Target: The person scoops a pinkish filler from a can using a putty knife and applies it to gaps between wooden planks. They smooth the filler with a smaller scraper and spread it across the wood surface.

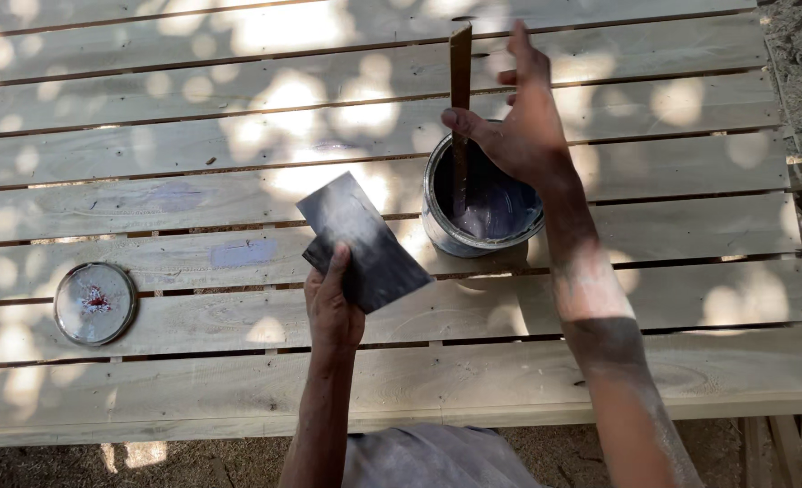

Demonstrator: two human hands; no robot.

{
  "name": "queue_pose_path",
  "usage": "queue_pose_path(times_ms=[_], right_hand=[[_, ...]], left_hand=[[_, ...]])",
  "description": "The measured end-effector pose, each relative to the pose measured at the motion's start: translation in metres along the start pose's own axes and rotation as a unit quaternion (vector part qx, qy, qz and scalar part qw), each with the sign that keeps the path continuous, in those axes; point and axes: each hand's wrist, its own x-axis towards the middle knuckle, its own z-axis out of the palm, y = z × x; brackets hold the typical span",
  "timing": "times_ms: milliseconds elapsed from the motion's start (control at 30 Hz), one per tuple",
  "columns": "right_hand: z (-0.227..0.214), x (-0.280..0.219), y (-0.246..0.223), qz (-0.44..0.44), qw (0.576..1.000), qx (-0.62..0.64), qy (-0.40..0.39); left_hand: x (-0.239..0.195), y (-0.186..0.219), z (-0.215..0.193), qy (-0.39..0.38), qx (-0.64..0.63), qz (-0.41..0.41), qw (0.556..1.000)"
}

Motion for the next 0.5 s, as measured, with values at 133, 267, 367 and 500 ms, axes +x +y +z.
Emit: queue_pose_path(times_ms=[133,267,367,500], right_hand=[[-0.009,0.001,0.011,0.062,0.990,0.005,-0.130],[-0.062,-0.068,0.012,0.131,0.985,-0.033,-0.102],[-0.083,-0.100,-0.007,0.200,0.973,0.048,-0.104],[-0.094,-0.118,-0.043,0.264,0.960,-0.008,-0.088]], left_hand=[[0.041,0.007,0.047,0.026,0.205,0.137,0.969],[0.101,-0.006,0.084,0.006,-0.046,0.147,0.988],[0.152,-0.027,0.106,-0.003,-0.028,0.146,0.989],[0.196,-0.055,0.129,-0.019,0.000,0.059,0.998]])
